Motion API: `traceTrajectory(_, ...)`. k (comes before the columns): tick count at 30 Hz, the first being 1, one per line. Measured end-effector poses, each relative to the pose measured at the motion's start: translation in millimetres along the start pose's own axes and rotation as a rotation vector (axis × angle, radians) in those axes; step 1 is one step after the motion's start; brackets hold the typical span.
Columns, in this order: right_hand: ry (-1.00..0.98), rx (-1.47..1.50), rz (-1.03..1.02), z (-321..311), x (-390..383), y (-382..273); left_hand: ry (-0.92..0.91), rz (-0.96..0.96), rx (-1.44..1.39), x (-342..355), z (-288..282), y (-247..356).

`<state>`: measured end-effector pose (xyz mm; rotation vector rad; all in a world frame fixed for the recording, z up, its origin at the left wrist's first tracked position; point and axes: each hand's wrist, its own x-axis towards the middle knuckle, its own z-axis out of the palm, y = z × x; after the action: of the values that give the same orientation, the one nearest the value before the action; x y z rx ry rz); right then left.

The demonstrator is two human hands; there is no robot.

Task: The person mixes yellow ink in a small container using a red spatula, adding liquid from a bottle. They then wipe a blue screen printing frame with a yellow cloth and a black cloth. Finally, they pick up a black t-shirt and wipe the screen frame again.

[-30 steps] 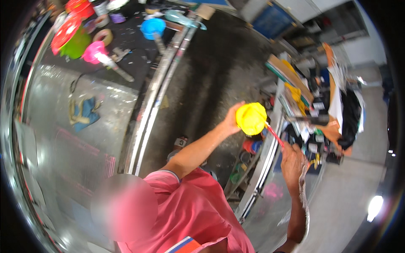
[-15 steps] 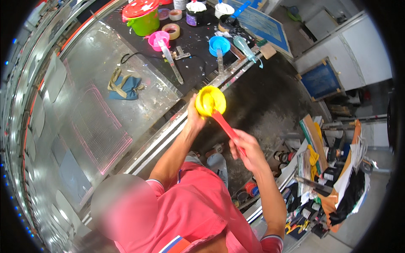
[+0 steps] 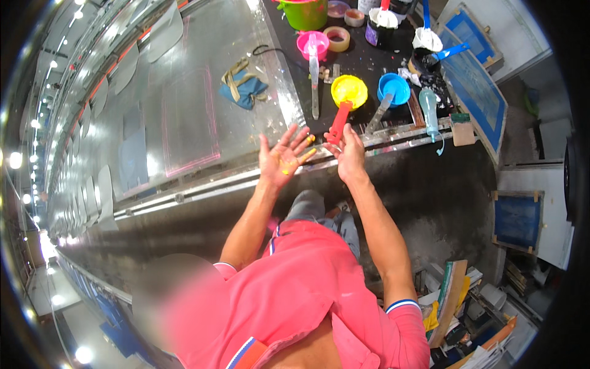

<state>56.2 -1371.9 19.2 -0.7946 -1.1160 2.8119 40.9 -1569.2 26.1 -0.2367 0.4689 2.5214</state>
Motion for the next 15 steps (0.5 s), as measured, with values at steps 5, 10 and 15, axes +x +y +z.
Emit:
traceTrajectory(5,0.089,-0.144,0.069,-96.2,-57.2,-27.4,-0.156,-0.026,0.024,14.8,84.8,-10.1)
traceTrajectory(10,0.699,-0.05,0.017,-233.2,-130.6,-14.4,-0.694,-0.304,0.329,56.5,139.5,-59.3)
traceTrajectory(15,1.216,0.03,-0.447,-246.5,-228.9,-26.5,-0.715,-0.945,0.307,111.1,151.4,-156.7)
